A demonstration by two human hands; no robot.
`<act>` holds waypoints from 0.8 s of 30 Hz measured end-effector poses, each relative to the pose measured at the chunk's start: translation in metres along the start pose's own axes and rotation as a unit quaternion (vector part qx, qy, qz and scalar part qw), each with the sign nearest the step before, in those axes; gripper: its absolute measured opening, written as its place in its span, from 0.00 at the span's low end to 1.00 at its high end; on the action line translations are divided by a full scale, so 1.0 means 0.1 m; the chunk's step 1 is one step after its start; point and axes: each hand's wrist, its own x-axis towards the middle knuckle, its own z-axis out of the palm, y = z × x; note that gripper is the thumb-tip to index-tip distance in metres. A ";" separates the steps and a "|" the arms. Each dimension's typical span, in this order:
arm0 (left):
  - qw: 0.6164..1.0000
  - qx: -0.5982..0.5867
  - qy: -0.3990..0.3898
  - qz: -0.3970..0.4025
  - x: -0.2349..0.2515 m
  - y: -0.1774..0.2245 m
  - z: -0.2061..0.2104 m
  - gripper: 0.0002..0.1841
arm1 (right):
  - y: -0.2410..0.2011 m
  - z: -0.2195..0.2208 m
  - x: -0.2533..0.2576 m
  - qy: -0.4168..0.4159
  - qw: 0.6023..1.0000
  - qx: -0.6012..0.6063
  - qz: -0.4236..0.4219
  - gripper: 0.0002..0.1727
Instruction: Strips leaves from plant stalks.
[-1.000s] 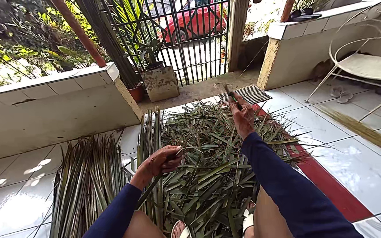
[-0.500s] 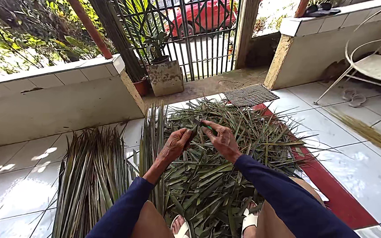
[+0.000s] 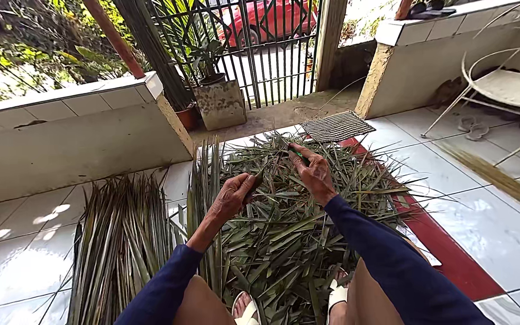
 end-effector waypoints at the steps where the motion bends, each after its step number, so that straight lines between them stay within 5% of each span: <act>1: 1.000 -0.001 -0.002 0.000 0.00 0.00 0.00 0.19 | 0.04 -0.02 0.05 0.006 1.000 0.000 0.008 0.20; 24: 0.998 -0.001 -0.065 -0.011 -0.04 -0.06 0.00 0.20 | 0.52 -0.46 0.60 0.073 0.993 0.021 0.090 0.20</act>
